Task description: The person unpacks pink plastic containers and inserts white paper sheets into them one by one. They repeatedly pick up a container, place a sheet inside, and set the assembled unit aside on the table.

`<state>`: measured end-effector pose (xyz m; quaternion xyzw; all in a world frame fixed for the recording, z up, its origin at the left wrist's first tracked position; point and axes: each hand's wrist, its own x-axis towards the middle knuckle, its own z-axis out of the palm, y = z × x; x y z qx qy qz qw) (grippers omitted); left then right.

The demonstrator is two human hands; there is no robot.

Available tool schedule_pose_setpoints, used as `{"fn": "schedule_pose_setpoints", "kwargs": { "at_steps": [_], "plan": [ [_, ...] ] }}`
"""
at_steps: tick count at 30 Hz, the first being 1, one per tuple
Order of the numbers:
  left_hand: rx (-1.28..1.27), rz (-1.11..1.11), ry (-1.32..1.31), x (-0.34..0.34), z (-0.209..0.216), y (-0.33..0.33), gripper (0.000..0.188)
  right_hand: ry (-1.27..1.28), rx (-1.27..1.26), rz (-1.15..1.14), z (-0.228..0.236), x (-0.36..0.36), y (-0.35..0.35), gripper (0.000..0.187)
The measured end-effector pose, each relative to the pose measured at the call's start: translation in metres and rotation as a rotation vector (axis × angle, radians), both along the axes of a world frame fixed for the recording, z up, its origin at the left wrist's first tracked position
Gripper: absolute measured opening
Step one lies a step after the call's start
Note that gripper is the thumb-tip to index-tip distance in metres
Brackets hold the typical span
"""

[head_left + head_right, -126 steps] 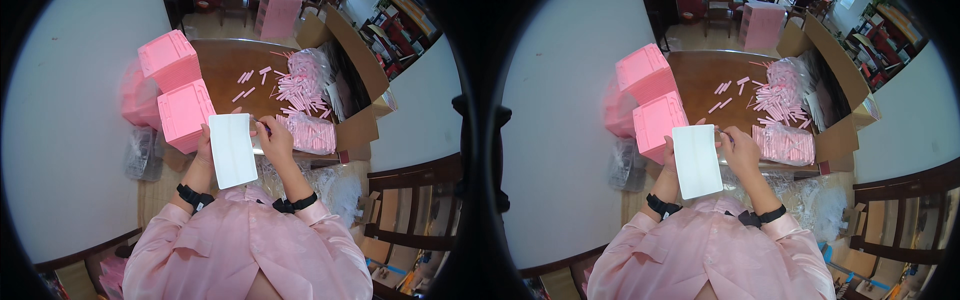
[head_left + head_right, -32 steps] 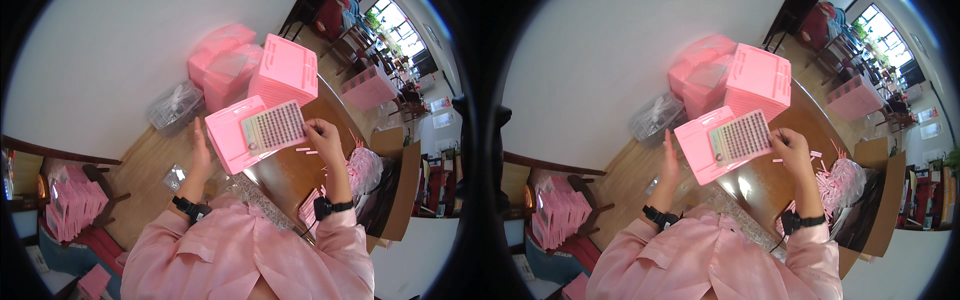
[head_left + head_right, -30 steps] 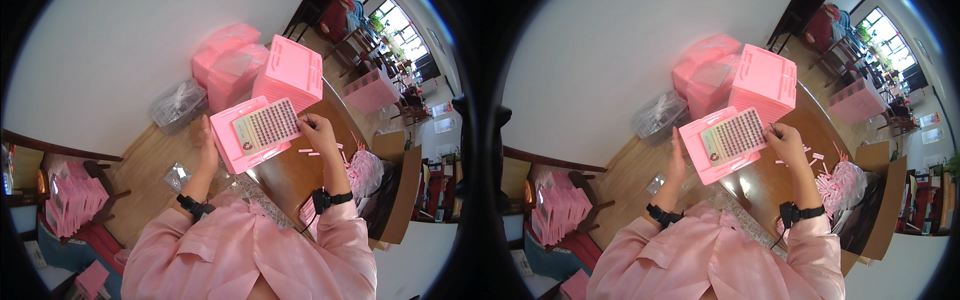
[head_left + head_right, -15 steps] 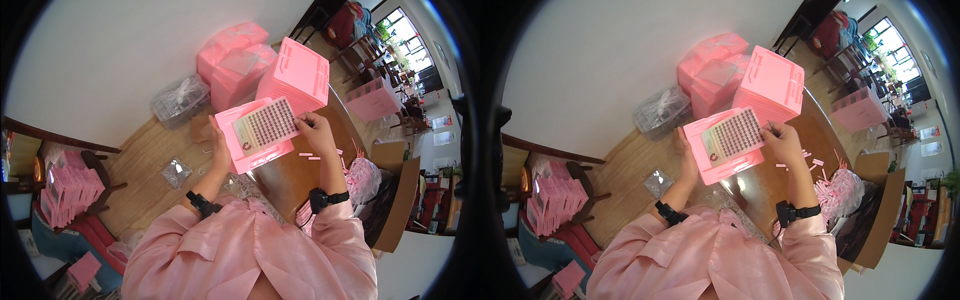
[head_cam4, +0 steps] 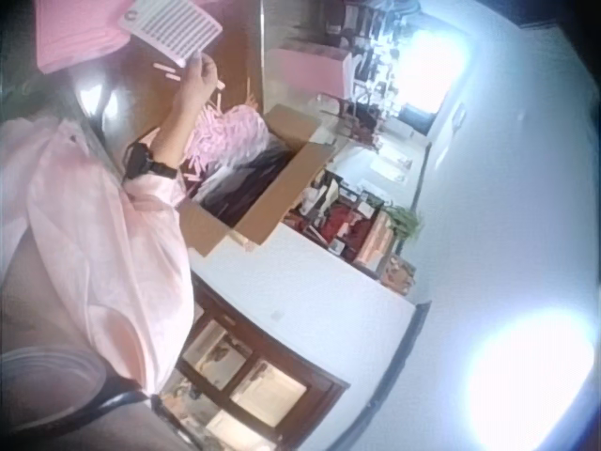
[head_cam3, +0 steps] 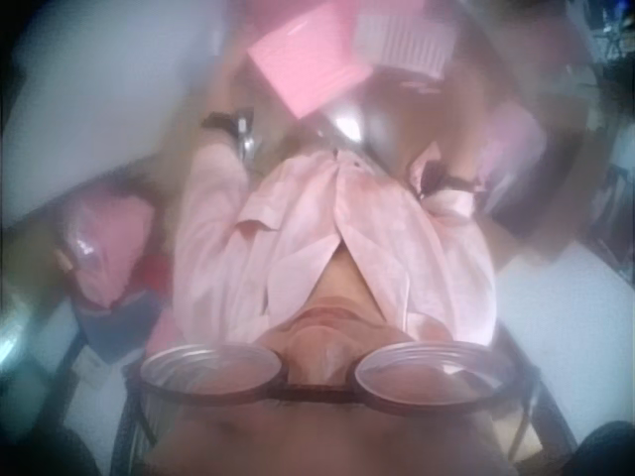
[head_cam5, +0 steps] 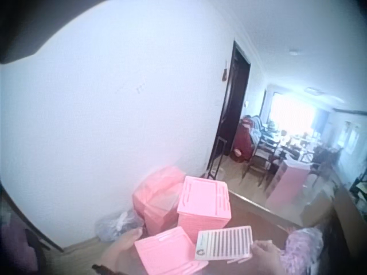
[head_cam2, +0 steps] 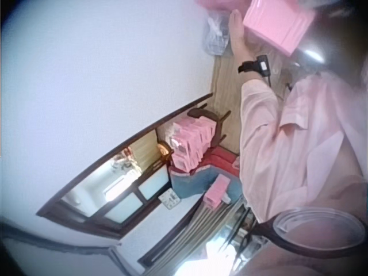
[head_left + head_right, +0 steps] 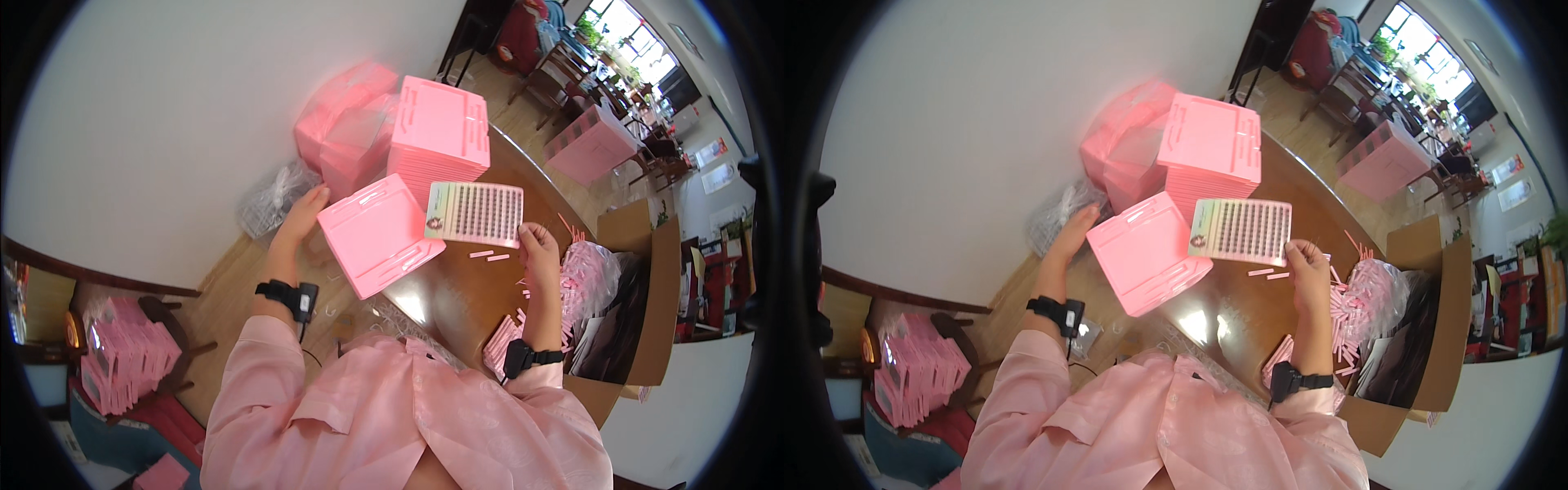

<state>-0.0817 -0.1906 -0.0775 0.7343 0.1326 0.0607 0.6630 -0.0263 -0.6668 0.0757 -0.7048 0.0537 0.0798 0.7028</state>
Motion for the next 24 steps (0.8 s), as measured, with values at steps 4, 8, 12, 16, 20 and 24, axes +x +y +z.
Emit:
{"fn": "schedule_pose_setpoints", "kwargs": {
  "at_steps": [4, 8, 12, 16, 20, 24],
  "plan": [
    [-0.632, -0.222, 0.319, 0.009, -0.075, 0.004, 0.061, -0.011, 0.071, -0.114, -0.018, -0.030, -0.038, 0.012],
    [-0.698, -0.222, 0.382, -0.006, -0.110, -0.009, 0.061, 0.036, 0.070, -0.205, -0.028, -0.054, -0.078, 0.010],
    [-0.717, -0.241, 0.480, -0.043, -0.103, -0.028, 0.061, 0.055, 0.132, -0.311, -0.042, -0.068, -0.105, 0.007],
    [-0.633, -0.324, 0.515, -0.086, -0.082, -0.094, 0.061, 0.036, 0.228, -0.382, -0.053, -0.081, -0.118, 0.006],
    [-0.716, -0.524, 0.793, -0.110, -0.072, -0.183, 0.067, -0.005, 0.271, -0.485, -0.054, -0.088, -0.119, 0.007],
    [-0.171, -1.058, 0.741, -0.111, -0.067, -0.226, 0.055, -0.031, 0.240, -0.462, -0.044, -0.097, -0.120, 0.008]
  ]
}}
